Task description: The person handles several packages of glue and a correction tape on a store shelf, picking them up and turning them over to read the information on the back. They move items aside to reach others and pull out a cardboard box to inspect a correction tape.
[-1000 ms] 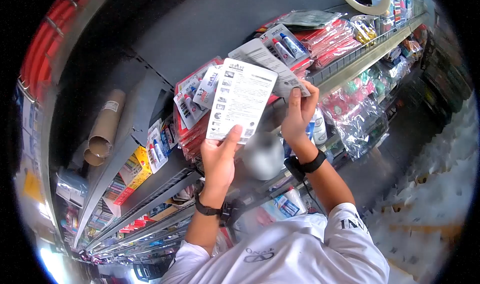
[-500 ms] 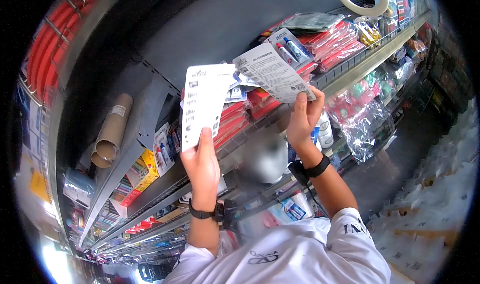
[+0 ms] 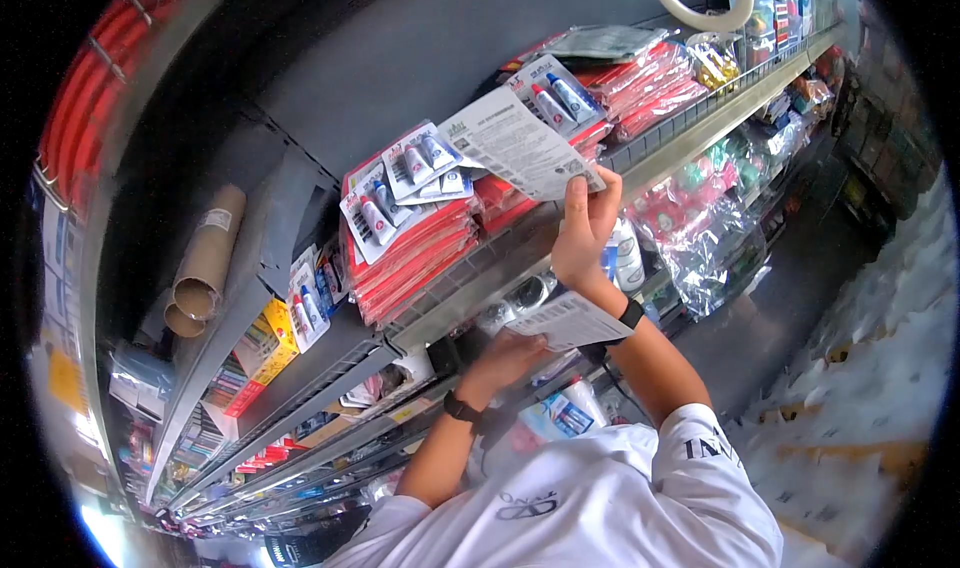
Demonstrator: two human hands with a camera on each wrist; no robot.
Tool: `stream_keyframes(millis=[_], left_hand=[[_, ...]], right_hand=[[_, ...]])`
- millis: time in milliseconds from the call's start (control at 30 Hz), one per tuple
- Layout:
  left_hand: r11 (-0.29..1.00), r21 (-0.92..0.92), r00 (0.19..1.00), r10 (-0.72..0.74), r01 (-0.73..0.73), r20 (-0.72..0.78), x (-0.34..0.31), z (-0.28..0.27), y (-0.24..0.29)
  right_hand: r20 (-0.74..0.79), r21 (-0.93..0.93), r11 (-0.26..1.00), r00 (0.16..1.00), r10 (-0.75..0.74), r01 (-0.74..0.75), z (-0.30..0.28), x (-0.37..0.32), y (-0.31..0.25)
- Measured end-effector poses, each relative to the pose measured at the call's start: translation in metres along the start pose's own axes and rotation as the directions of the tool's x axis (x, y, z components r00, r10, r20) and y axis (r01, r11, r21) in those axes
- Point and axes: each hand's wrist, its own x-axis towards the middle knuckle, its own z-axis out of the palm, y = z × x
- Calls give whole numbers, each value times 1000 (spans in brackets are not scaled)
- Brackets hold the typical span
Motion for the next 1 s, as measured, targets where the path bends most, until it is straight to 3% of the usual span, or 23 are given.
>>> stream_keyframes(millis=[33, 133, 300, 400, 433, 467, 500, 567, 667, 700, 767, 800, 867, 1000], left_hand=[[984, 178, 1000, -30, 31, -10, 2, 2, 5], [946, 310, 995, -79, 92, -54, 9, 18, 13], [999, 49, 999, -10, 13, -47, 14, 6, -14], [905, 425, 999, 34, -17, -31, -3, 3, -10], [918, 389, 995, 92, -76, -22, -13, 23, 5], [900, 436, 995, 42, 2, -93, -24, 38, 22], [877, 472, 986, -6, 85, -168, -37, 50, 39], [891, 452, 973, 74, 33, -217, -52, 48, 41], [935, 278, 938, 281, -220, -204, -66, 39, 48], [923, 81, 897, 385, -376, -217, -67, 54, 65], [866, -163, 858, 409, -472, -311, -65, 65, 101], [846, -127, 828, 458, -517, -323, -61, 94, 137], [810, -60, 752, 511, -583, -418, -51, 101, 178], [759, -318, 822, 497, -568, -279, -39, 92, 205]], right_hand=[[5, -14, 1000, 1000, 21, -21, -1, -1, 0], [11, -13, 1000, 1000, -5, 5, -1, 1, 1], [-36, 101, 995, 999, 15, -12, 11, 4, -9], [-17, -117, 963, 970, 244, -244, 4, 15, -61], [-8, -203, 953, 974, 228, -225, -1, 17, -80], [3, -288, 936, 977, 211, -201, -9, 18, -97], [-3, -218, 953, 977, 214, -210, -21, 16, -112], [-19, -119, 967, 974, 225, -226, -32, 8, -130], [-45, -21, 967, 967, 252, -253, -33, -5, -136], [-54, 20, 965, 963, 264, -263, -30, -11, -133], [-46, 63, 960, 960, 277, -274, -28, -17, -126], [-66, 77, 953, 952, 299, -294, -26, -19, -122], [-104, 106, 939, 935, 338, -327, -21, -22, -115], [-99, 81, 894, 889, 447, -441, -21, -33, -104]])
